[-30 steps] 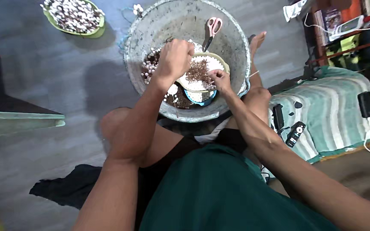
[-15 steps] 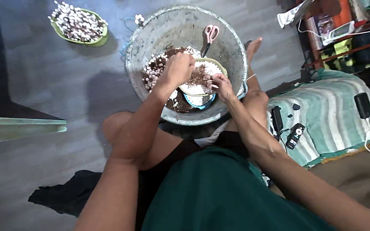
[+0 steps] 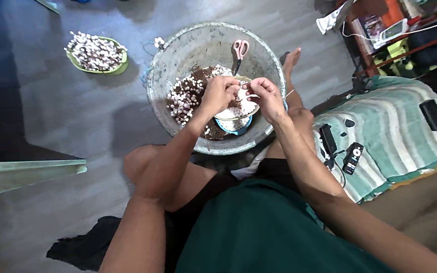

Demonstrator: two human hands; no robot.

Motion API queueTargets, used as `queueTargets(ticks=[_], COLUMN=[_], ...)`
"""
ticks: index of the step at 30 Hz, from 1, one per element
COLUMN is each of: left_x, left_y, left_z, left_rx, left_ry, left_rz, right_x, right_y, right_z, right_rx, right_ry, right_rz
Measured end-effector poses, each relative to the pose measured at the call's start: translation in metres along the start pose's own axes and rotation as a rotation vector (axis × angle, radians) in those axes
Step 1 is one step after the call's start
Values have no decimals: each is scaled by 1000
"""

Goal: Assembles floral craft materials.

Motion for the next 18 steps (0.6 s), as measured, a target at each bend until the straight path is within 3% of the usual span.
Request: queueTargets(ticks=[4,6,18], left_x=[7,11,17], left_y=[12,16,31], left_z=[6,9,15], left_rx=[-33,-47,151], left_ry=[-2,-16,-190], left_rz=[569,688,690], right_x=[-23,-26,-35], right_y=[-1,-10,-46], right_z=[1,2,4], right_rx=[57,36,108], right_ry=[18,24,130], right_rz=[-147,-136,-226])
Point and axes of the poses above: each hand's wrist, its own z-axis away from the middle knuckle, its own y-axis out of the back of the hand, x = y × z, the point moved 9 cm from there along -z, towards the middle knuckle, and after that the axes turned 6 degrees about y, right-handed, at the moved point
